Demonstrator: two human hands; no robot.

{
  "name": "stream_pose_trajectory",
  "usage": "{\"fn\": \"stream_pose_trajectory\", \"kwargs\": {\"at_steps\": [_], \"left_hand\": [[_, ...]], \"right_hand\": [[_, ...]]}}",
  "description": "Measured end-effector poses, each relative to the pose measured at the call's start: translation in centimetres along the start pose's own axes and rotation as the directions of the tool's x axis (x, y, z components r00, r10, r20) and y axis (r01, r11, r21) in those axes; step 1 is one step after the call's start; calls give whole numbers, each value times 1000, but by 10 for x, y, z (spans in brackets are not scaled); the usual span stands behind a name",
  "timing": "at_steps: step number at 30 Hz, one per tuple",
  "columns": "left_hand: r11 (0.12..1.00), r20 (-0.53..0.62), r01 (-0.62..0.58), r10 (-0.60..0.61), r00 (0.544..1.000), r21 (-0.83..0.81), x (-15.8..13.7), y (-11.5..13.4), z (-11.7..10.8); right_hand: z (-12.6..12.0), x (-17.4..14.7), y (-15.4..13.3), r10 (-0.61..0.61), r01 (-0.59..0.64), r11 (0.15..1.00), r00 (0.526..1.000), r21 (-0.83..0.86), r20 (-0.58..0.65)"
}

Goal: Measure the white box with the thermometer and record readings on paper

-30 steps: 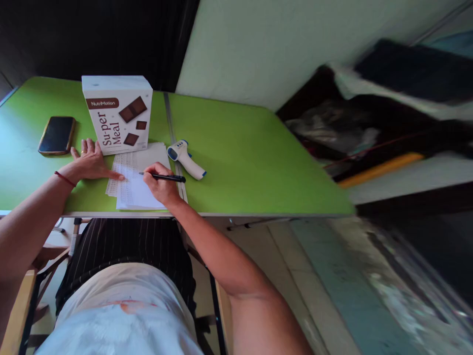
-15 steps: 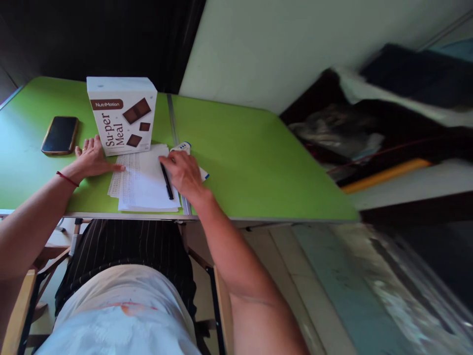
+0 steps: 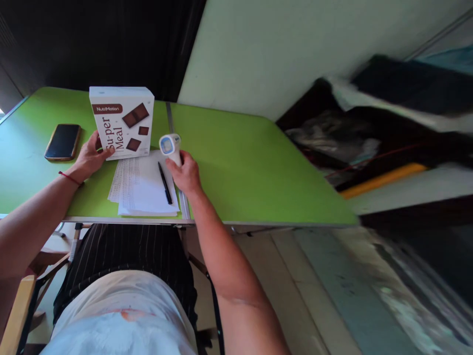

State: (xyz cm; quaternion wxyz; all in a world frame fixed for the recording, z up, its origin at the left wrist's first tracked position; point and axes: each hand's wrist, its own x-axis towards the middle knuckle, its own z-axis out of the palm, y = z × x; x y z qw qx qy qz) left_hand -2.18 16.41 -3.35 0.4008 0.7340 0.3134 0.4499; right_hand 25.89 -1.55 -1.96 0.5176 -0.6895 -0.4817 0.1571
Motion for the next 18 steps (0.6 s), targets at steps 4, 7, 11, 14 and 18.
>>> {"fn": "stream_pose_trajectory", "kwargs": {"at_steps": [4,7,11,14,18], "left_hand": [[988,-10,42,-44,999,-147,-1,5,-3],[977,32,27,-21,999,-212,-5,14,-3],[985,103,-35,53,993,-166,-9,24,-2],[992,140,-55,71,988,-114,-9,29,-3],[997,160,-41,52,986,-69,-11,32,-5]], "right_hand": [[50,-28,-33,-46,-77,858,973,508,226],[78,-44,-44,-44,-101,812,972,575,233],[86,-49,-38,-24,-68,847,986,527,165],[84,-49,-33,-12,-79,857,985,510,173],[85,-49,-37,-1,-96,866,981,490,193]]}}
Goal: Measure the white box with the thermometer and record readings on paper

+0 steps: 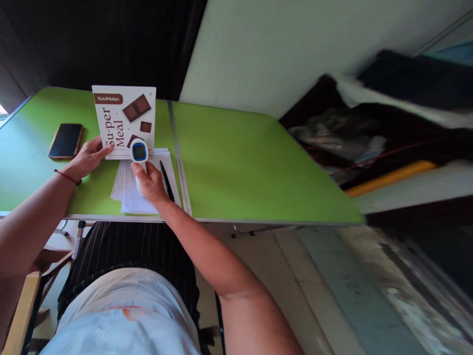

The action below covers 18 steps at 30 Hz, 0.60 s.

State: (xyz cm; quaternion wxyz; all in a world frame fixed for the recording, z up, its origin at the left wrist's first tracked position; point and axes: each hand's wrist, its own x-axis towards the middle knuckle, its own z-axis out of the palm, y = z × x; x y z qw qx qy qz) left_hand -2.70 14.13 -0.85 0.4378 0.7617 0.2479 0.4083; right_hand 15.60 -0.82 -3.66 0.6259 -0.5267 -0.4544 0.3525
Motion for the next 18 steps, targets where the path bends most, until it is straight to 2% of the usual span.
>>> {"fn": "stream_pose_trajectory", "kwargs": {"at_steps": [6,18], "left_hand": [[998,-10,18,-18,1000,58,-2,4,0],[997,5,-9,8,1000,81,-2,8,1]], "right_hand": [[4,-1,-5,12,-12,999,1000,-53,3],[3,0,-4,21,-21,999,1000,-26,4]]}}
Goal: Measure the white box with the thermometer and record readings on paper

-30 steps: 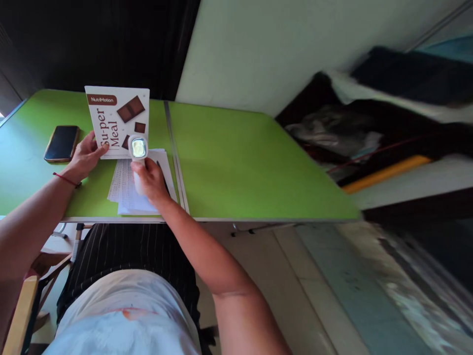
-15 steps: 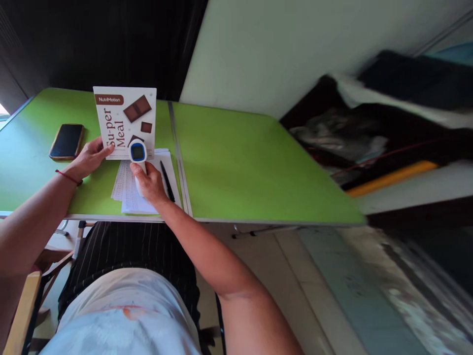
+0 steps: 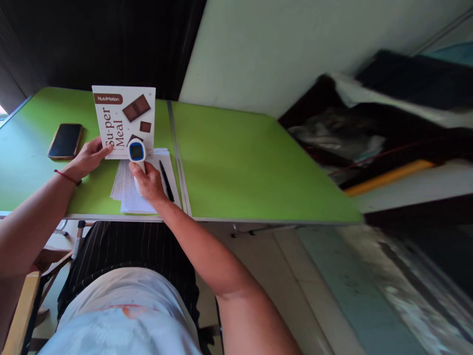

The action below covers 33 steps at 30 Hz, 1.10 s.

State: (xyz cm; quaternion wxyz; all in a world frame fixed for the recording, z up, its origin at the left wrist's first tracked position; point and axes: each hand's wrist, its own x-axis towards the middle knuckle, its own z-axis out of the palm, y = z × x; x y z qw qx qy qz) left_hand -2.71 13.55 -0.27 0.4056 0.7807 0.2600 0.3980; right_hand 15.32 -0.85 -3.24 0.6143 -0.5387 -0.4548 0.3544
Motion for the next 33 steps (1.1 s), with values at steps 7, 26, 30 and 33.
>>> {"fn": "stream_pose_trajectory", "kwargs": {"at_steps": [7,26,30,33], "left_hand": [[1000,21,5,-6,1000,26,-1,-2,-2],[1000,14,10,-10,1000,12,1,-2,-2],[1000,17,4,-4,1000,-9,1,0,-2],[1000,19,6,-5,1000,-12,1,0,-2]], "right_hand": [[0,0,-1,17,-17,1000,1000,-6,3],[0,0,-2,5,-5,999,1000,-38,-12],[0,0,-2,2,-2,999,1000,-33,-11],[0,0,-1,-5,4,999,1000,-40,-13]]}}
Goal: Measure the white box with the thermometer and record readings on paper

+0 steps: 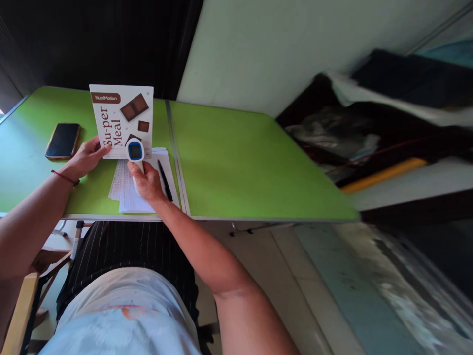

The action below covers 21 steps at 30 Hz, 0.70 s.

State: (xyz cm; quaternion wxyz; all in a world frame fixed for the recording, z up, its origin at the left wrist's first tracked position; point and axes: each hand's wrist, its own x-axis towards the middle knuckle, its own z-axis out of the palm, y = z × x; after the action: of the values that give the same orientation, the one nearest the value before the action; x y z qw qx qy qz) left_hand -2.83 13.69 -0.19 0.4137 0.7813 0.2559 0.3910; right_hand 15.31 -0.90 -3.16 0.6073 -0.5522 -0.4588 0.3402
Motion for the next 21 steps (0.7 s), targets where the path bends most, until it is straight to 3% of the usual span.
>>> {"fn": "stream_pose_trajectory", "kwargs": {"at_steps": [21], "left_hand": [[1000,-5,-3,3,1000,-3,2,-10,-1]], "right_hand": [[-1,0,4,-22,22,999,1000,34,13]]}}
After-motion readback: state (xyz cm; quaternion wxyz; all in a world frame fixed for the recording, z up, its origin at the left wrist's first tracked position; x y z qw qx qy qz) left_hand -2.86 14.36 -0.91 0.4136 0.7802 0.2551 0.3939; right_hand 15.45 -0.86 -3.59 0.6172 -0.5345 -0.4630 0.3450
